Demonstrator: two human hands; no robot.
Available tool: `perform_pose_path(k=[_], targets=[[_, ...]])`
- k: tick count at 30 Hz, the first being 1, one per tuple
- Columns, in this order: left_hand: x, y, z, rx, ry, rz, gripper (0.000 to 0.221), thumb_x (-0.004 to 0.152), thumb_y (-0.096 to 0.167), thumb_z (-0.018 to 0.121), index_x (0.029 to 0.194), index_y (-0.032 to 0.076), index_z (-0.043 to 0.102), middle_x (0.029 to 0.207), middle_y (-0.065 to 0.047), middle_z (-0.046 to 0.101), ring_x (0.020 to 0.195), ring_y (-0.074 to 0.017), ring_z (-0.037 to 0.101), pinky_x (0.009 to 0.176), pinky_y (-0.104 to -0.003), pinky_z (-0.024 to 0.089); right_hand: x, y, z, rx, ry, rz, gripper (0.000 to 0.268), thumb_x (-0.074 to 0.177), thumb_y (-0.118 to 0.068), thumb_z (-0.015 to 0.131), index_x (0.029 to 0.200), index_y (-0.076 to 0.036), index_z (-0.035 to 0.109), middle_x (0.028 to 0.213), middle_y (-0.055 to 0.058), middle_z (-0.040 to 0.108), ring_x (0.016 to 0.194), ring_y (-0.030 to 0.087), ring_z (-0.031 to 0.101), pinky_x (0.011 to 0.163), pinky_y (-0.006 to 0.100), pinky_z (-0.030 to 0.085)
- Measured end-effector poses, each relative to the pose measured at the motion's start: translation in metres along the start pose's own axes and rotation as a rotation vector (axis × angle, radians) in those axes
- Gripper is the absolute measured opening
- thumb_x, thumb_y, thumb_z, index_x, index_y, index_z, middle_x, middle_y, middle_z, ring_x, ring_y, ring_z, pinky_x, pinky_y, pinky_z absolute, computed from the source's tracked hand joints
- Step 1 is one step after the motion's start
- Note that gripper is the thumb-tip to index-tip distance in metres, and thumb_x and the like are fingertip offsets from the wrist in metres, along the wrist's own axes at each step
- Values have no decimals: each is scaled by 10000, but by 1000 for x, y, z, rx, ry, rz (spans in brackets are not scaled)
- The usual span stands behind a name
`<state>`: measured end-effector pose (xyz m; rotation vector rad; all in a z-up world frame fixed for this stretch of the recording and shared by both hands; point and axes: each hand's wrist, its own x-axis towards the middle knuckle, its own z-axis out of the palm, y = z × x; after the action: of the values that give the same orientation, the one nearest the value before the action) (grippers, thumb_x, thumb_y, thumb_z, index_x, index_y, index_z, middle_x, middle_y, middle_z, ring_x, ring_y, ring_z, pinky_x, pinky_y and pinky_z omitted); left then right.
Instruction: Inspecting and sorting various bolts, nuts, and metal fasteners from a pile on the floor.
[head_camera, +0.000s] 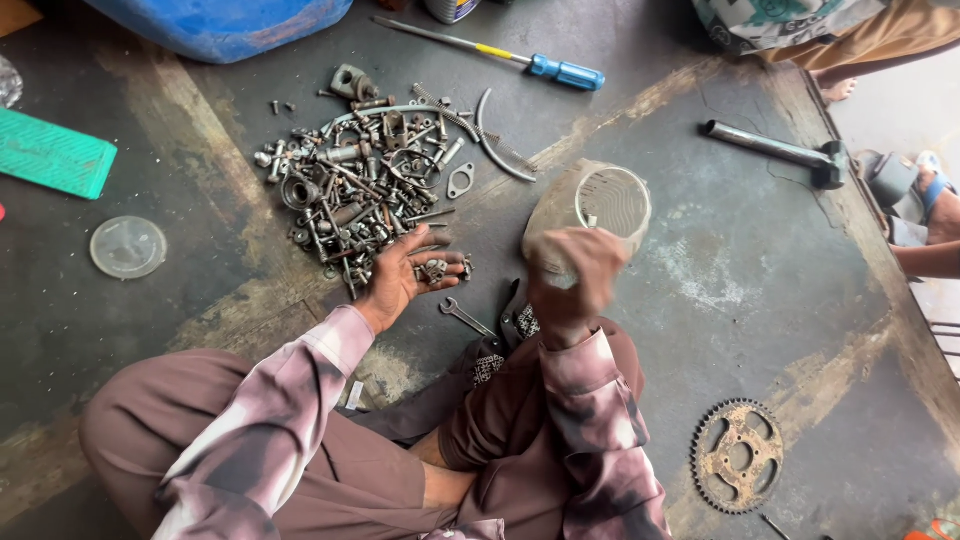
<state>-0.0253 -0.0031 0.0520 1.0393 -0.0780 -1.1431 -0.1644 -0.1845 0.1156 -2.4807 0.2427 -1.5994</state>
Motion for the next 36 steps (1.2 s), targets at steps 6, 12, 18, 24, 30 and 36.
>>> perform_pose_path(k=[6, 12, 18, 24, 30, 36], targets=[[-1, -2, 0, -61, -63, 13, 693, 909, 587, 545, 1293, 11, 567, 1165, -115, 678, 1082, -160, 701, 856, -382, 628, 1, -37, 16, 286, -510, -93, 338, 803, -127, 906, 1086, -103, 723, 1072, 49, 683, 1019, 283, 645, 952, 448, 505], [4, -8, -9, -174, -143, -19, 665, 954, 576, 543, 1306, 16, 609, 1124, -140, 661, 1000, -225, 696, 901, -376, 604, -17, -46, 29, 375, -862, 165, 586, 714, -129, 913, 1256, -68, 696, 1232, 100, 632, 1026, 323, 649, 857, 421, 560], [3, -9, -9, -102, -149, -7, 685, 953, 588, 526, 1338, 25, 592, 1098, -114, 642, 1020, -199, 675, 805, -334, 578, -16, -39, 33, 550, -867, 357, 508, 799, -125, 858, 1260, -23, 669, 1258, 122, 656, 909, 215, 721, 716, 323, 595], [3, -8, -9, -70, -149, -20, 822, 927, 630, 513, 1455, 0, 499, 1189, -167, 632, 1056, -200, 653, 819, -312, 564, -19, -43, 35, 479, -879, 403, 470, 779, -149, 886, 1194, -11, 711, 1074, 110, 667, 788, 198, 702, 669, 316, 581], [2, -8, -8, -47, -116, -4, 874, 906, 633, 521, 1481, -20, 440, 1293, -175, 608, 1124, -183, 638, 879, -339, 567, -15, -41, 34, 531, -919, 504, 365, 823, -100, 829, 1162, -11, 727, 980, 97, 686, 759, 191, 718, 669, 304, 585], [3, -8, -9, -38, -80, -1, 810, 902, 634, 530, 1400, -5, 526, 1254, -180, 622, 1092, -215, 661, 919, -356, 590, -15, -37, 34, 561, -916, 519, 310, 878, -43, 757, 1186, -15, 722, 987, 107, 685, 824, 212, 718, 706, 315, 591]])
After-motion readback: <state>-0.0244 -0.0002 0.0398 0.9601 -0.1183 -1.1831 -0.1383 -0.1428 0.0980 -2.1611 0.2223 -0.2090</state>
